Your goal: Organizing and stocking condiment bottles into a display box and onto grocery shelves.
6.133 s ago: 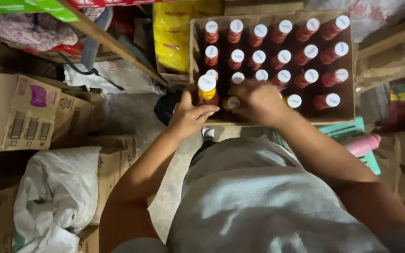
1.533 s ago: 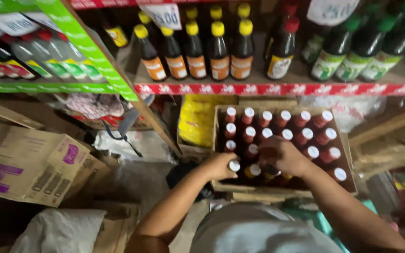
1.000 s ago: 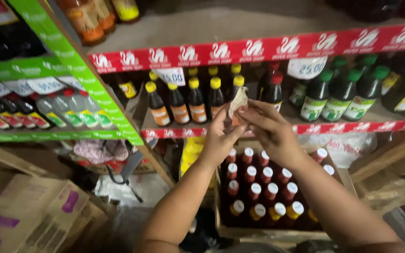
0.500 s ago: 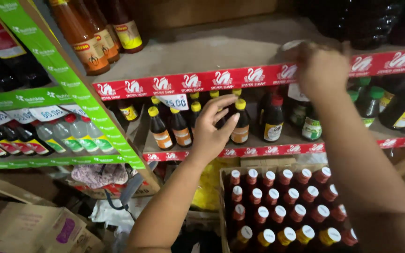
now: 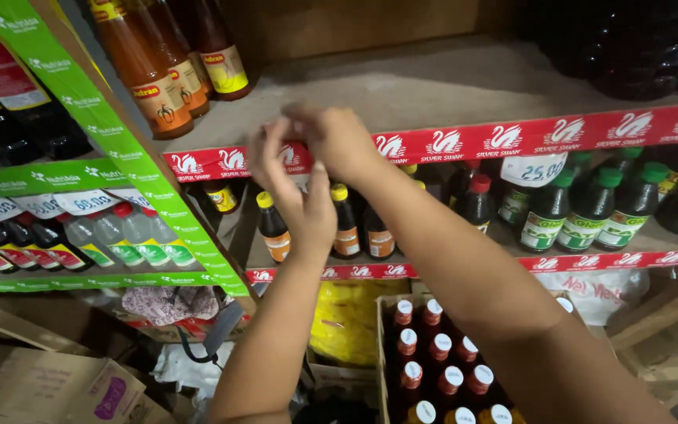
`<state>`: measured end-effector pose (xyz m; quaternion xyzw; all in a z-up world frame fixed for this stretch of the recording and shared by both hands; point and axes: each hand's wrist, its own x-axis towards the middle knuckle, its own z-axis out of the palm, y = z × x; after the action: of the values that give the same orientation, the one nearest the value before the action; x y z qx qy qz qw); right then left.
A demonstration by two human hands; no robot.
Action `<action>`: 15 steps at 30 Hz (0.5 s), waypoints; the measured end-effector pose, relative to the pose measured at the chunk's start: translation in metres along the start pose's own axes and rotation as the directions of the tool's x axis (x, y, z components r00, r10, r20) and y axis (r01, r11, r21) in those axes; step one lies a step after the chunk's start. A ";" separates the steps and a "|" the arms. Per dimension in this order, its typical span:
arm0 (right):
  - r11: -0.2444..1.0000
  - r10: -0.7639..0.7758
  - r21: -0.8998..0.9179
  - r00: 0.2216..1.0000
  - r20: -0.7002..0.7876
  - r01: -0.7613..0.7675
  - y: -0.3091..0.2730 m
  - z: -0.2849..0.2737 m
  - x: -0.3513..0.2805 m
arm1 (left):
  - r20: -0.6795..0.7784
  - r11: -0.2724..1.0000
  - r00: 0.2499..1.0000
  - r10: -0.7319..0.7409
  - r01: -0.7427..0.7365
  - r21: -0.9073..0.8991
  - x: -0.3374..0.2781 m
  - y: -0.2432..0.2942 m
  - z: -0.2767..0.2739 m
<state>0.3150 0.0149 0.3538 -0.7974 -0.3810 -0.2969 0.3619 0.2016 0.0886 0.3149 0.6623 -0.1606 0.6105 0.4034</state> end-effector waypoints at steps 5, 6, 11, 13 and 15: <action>0.908 -0.019 0.407 0.979 -0.201 0.101 -0.011 -0.031 -0.016 | -0.035 0.917 0.981 -0.193 0.168 -0.361 0.024 0.000 0.010; 0.916 -0.084 0.369 0.975 -0.204 0.157 -0.016 -0.046 -0.023 | 0.075 0.895 0.976 -0.204 0.217 -0.391 0.027 -0.012 0.016; 0.911 -0.405 0.015 0.901 -0.156 0.412 0.018 -0.118 -0.058 | 0.240 0.803 0.948 -0.211 0.308 -0.511 0.052 -0.045 0.074; 0.985 -0.168 -0.095 0.947 -0.274 0.147 0.019 -0.157 -0.076 | 0.286 0.395 0.936 -0.204 0.346 -0.851 0.066 -0.044 0.106; 0.987 -0.120 -0.138 0.946 -0.300 0.082 0.035 -0.174 -0.094 | 0.301 0.526 0.925 -0.230 0.379 -0.761 0.074 -0.064 0.156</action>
<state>0.2588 -0.1777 0.3686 -0.7417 -0.3414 -0.4584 0.3508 0.3678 0.0352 0.3742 0.4708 -0.3340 0.3332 0.7455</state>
